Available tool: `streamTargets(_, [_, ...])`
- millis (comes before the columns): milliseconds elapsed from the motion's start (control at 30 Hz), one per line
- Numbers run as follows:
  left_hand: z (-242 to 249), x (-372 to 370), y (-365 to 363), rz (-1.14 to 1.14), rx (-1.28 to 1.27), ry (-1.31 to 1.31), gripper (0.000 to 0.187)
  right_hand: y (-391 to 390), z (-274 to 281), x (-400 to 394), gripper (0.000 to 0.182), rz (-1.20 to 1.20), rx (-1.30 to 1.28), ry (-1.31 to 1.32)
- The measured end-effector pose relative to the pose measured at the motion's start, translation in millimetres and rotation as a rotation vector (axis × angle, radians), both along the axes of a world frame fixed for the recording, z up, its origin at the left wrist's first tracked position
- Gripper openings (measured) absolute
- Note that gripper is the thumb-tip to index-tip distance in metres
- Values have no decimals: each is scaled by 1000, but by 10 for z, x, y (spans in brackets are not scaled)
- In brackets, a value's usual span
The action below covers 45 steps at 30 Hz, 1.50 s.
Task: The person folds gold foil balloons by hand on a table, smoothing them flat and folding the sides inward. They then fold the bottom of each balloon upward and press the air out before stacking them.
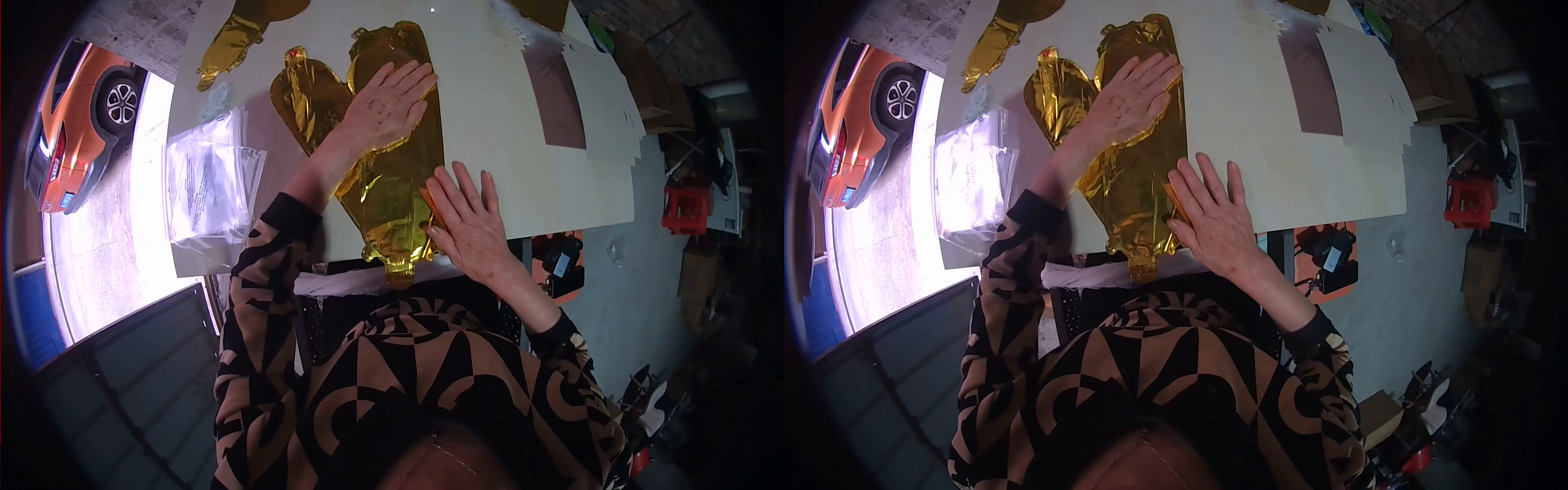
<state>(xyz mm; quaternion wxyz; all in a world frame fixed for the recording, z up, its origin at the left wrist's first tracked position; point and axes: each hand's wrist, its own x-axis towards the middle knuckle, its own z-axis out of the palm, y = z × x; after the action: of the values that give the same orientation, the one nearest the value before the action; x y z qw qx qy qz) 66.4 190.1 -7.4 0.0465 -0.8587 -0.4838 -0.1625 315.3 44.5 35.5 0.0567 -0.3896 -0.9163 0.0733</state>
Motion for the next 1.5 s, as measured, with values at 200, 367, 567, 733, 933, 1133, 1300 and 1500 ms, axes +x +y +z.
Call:
streamTargets(200, [-111, 7, 34, 5, 81, -3, 54, -297, 74, 330, 41, 46, -138, 299])
streamTargets(367, [-113, -4, 45, 24, 57, 40, 54, -231, 8, 410, 35, -170, -89, 522])
streamTargets(567, [-160, 24, 53, 41, 85, -22, 55, -177, -24, -37, 45, -117, 161, 323])
streamTargets(733, [-107, 12, 33, 29, 99, 26, 53, -239, -136, 30, 29, -5, 247, 316])
streamTargets(933, [-27, 15, 3, 9, 43, 34, 54, -21, 3, 22, 24, 92, 215, 471])
streamTargets(1133, [-28, 18, 9, 7, 67, 29, 52, 302, -50, -264, 31, 57, 236, 407])
streamTargets(1300, [-8, 21, -10, -2, 72, -2, 52, -77, -93, -48, 27, 86, 196, 393])
streamTargets(1500, [23, 19, -10, 0, 62, 3, 53, -85, 21, 21, 11, 151, 96, 501])
